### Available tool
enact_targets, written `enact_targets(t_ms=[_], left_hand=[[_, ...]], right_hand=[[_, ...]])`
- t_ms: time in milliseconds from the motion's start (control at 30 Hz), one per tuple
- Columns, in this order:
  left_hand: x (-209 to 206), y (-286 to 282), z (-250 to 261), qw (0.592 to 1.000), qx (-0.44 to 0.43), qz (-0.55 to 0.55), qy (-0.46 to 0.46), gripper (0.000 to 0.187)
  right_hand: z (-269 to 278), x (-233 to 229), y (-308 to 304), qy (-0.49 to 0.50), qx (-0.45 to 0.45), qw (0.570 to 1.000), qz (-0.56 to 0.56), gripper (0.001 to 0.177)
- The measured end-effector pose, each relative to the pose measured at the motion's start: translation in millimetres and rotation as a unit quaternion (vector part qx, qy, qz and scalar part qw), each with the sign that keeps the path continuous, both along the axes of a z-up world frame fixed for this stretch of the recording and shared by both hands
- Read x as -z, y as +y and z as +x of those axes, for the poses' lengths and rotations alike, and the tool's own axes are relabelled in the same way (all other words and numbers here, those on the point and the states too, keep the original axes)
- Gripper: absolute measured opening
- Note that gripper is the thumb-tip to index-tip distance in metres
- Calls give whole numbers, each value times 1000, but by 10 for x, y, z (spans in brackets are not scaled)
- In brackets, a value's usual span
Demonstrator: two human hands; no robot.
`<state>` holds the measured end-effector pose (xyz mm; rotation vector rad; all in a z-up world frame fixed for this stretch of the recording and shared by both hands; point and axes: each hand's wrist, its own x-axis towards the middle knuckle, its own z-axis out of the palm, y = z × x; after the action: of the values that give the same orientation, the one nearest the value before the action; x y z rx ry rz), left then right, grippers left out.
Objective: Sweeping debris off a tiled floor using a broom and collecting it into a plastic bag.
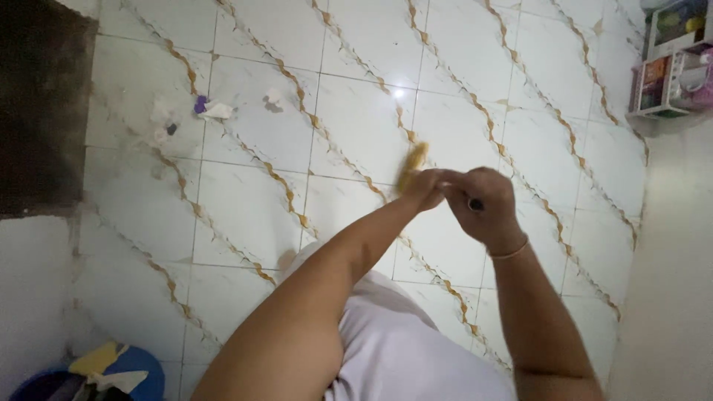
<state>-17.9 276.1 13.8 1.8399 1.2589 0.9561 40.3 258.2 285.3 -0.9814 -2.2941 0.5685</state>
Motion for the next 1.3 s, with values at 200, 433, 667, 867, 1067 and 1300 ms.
enact_targets(t_ms=[200,433,667,867,1067,1300], left_hand=[[457,-99,-1114,980,-50,-126,148,10],[942,158,-2118,968,-168,-105,157,6],[-992,1242,-1190,996,-54,-46,45,7],[-328,1720,-1229,994,10,-81,-74,6],[440,1651,-2264,991,-93,-90,20,8],[1032,1391,-3812,956,-177,-114,203,4]], right_hand=[[138,1066,-98,343,94,913,-200,28],[-303,1582,303,287,78,882,-365,39],[-143,-399,1237,437,88,877,-182,19],[-974,-300,1656,37,-29,999,-20,14],[-1384,538,1804,162,-15,981,-106,21],[-1996,1619,1711,153,46,931,-328,25]])
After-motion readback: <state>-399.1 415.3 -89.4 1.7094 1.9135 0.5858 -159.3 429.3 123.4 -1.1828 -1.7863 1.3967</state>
